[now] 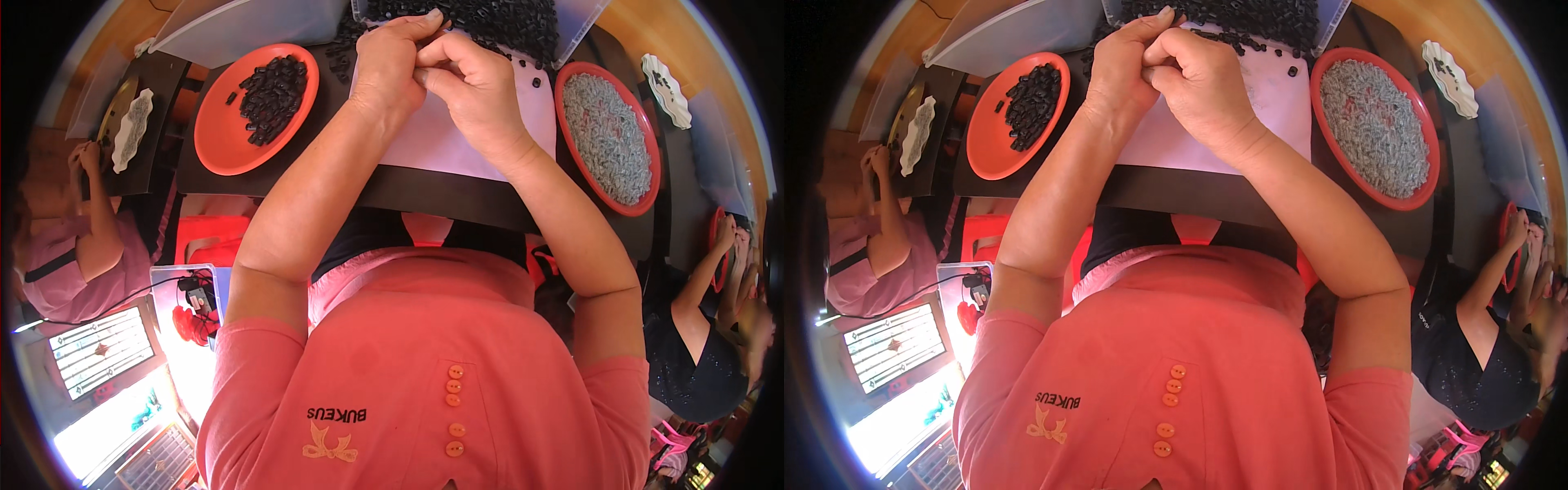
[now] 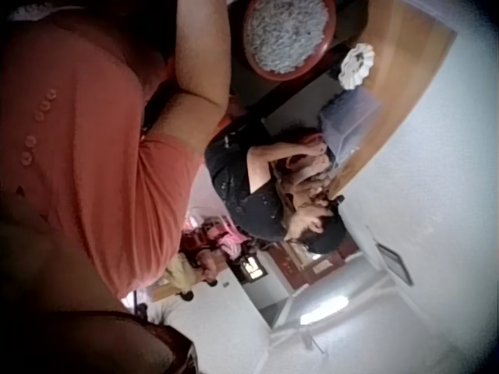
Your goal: The person assembles small black components by hand, fitting smaller pieces into each part and placing them onto the paper on the table.
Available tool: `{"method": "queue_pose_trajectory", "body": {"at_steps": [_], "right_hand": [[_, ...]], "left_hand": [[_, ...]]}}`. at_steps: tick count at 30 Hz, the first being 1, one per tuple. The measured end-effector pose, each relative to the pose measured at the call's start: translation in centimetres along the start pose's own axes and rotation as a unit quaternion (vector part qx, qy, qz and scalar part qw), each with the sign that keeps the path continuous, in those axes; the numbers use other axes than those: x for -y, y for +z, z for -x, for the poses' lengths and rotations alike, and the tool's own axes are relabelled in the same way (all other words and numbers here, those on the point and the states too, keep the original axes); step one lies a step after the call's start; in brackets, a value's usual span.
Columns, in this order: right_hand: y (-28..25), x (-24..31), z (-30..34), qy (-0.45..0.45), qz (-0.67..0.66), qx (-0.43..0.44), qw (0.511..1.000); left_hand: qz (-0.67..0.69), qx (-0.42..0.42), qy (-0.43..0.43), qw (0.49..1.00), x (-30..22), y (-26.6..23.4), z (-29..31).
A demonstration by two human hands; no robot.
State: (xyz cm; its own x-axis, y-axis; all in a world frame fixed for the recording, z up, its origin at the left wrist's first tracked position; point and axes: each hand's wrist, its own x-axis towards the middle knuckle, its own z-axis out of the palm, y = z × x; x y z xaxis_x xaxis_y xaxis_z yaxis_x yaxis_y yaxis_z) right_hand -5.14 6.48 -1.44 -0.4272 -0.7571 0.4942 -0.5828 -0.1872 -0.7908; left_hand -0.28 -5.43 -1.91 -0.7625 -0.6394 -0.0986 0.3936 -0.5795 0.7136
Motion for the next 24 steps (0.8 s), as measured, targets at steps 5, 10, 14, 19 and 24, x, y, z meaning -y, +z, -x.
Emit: {"method": "queue_pose_trajectory", "body": {"at_steps": [5,10,14,19,24], "right_hand": [[-2.6,-0.7,-1.5,0.014,-0.141,-0.092,0.986],[-4.6,-1.5,-2.6,0.092,-0.179,-0.103,0.974],[-4.5,-1.7,-2.8,0.093,-0.157,-0.104,0.978],[-4.6,-2.5,-2.8,0.073,-0.167,-0.094,0.979],[-4.7,-2.7,-2.9,0.065,-0.182,-0.090,0.977]], "left_hand": [[-0.083,0.026,-0.008,0.996,-1.1,1.0,1.4],[-0.114,0.026,-0.024,0.993,-0.7,1.0,1.5],[-0.133,0.042,-0.015,0.990,-0.7,1.3,2.0],[-0.158,0.050,0.003,0.986,-0.8,2.1,2.7],[-0.186,0.057,0.021,0.981,-0.6,1.8,2.6]]}}
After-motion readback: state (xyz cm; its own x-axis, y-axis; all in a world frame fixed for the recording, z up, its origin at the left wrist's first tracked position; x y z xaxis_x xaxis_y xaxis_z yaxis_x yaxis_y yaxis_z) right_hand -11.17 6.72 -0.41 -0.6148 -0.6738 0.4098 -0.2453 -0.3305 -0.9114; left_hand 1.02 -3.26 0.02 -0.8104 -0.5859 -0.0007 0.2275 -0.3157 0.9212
